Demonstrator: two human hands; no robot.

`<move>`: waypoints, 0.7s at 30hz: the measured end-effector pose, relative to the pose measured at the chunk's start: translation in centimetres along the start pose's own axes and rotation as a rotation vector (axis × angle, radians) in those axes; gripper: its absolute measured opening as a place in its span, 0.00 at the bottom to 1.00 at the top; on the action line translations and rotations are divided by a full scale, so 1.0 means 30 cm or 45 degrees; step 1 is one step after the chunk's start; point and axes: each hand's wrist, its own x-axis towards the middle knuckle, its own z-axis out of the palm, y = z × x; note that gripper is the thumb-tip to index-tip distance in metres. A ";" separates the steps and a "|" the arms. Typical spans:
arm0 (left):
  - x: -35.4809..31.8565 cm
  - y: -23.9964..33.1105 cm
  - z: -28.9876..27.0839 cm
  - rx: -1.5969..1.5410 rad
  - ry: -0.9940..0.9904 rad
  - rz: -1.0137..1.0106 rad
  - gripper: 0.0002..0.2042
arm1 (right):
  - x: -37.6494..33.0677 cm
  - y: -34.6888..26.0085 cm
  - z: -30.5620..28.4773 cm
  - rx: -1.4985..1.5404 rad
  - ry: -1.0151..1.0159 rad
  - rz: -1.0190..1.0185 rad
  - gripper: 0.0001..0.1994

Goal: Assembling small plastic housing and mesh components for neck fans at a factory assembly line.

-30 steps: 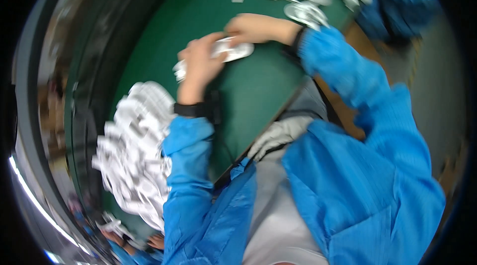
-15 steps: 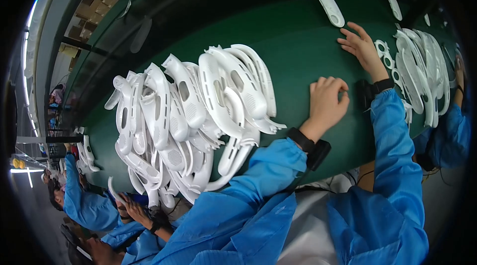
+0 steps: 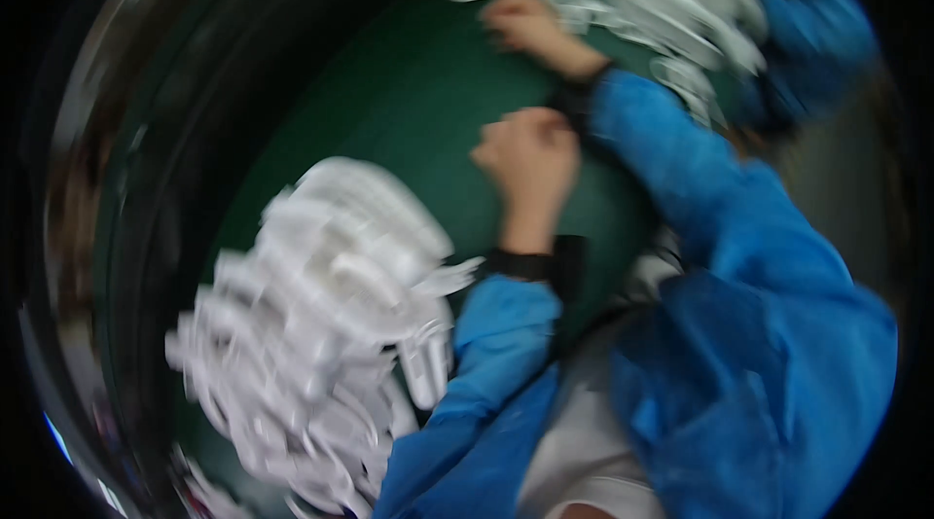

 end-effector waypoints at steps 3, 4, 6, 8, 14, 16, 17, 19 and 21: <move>-0.005 -0.085 -0.039 0.043 -0.164 0.005 0.03 | -0.122 -0.114 0.057 -0.401 -0.045 -0.099 0.09; -0.006 -0.109 -0.060 0.046 -0.133 0.023 0.03 | -0.162 -0.173 0.069 -0.547 -0.049 -0.133 0.09; -0.015 -0.040 -0.033 -0.023 -0.188 0.066 0.03 | -0.297 -0.226 -0.155 -0.966 0.083 -0.335 0.10; -0.020 -0.008 -0.010 -0.040 -0.221 0.066 0.04 | -0.427 -0.216 -0.355 -1.132 0.261 -0.338 0.10; -0.006 -0.022 -0.029 0.035 -0.249 0.031 0.03 | -0.685 -0.236 -0.562 -1.448 0.583 -0.008 0.15; 0.004 -0.039 -0.025 -0.243 -0.276 -0.202 0.04 | -0.708 -0.190 -0.584 -1.343 0.513 0.119 0.19; 0.000 -0.034 -0.027 -0.230 -0.275 -0.185 0.06 | -0.723 -0.181 -0.593 -1.241 0.433 0.233 0.24; -0.007 -0.026 -0.024 -0.192 -0.298 -0.142 0.06 | -0.725 -0.172 -0.583 -1.143 0.476 0.271 0.27; -0.008 -0.020 -0.021 -0.148 -0.306 -0.101 0.06 | -0.703 -0.173 -0.557 -1.041 0.508 0.296 0.31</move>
